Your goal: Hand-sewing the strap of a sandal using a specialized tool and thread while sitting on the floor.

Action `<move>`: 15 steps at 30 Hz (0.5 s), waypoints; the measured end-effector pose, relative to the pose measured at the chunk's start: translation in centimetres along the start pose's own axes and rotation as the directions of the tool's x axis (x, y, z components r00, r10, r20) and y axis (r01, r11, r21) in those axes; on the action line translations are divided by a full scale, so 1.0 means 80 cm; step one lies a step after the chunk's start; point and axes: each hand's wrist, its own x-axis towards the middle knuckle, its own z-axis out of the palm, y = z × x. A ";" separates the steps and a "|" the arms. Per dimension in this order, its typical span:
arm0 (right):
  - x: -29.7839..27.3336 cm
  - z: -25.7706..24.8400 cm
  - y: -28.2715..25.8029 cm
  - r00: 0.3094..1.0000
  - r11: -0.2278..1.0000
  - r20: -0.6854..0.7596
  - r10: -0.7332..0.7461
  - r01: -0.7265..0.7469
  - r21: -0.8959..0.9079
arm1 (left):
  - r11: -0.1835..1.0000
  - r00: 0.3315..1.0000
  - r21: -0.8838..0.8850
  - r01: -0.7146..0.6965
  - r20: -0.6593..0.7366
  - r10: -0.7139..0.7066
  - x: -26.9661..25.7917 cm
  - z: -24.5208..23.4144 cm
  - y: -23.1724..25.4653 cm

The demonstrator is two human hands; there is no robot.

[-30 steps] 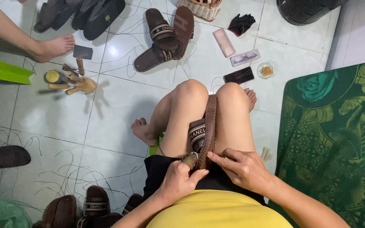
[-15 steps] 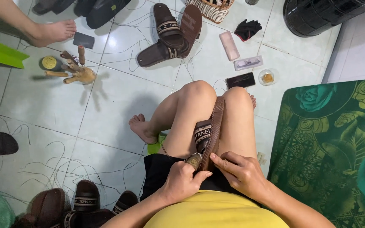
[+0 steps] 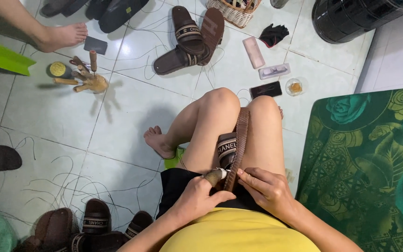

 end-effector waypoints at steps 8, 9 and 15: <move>-0.017 -0.006 0.005 1.000 0.996 -0.006 -0.030 0.030 -0.089 | 0.881 0.910 -0.227 0.415 0.112 -0.400 -0.021 -0.042 -0.013; -0.019 -0.005 0.006 1.000 0.996 -0.015 -0.025 0.023 -0.090 | 0.884 0.911 -0.219 0.413 0.118 -0.396 -0.022 -0.043 -0.011; -0.028 0.000 0.010 0.999 0.991 -0.022 -0.042 0.039 -0.130 | 0.711 0.995 -0.700 -0.063 0.011 0.098 -0.005 -0.044 0.025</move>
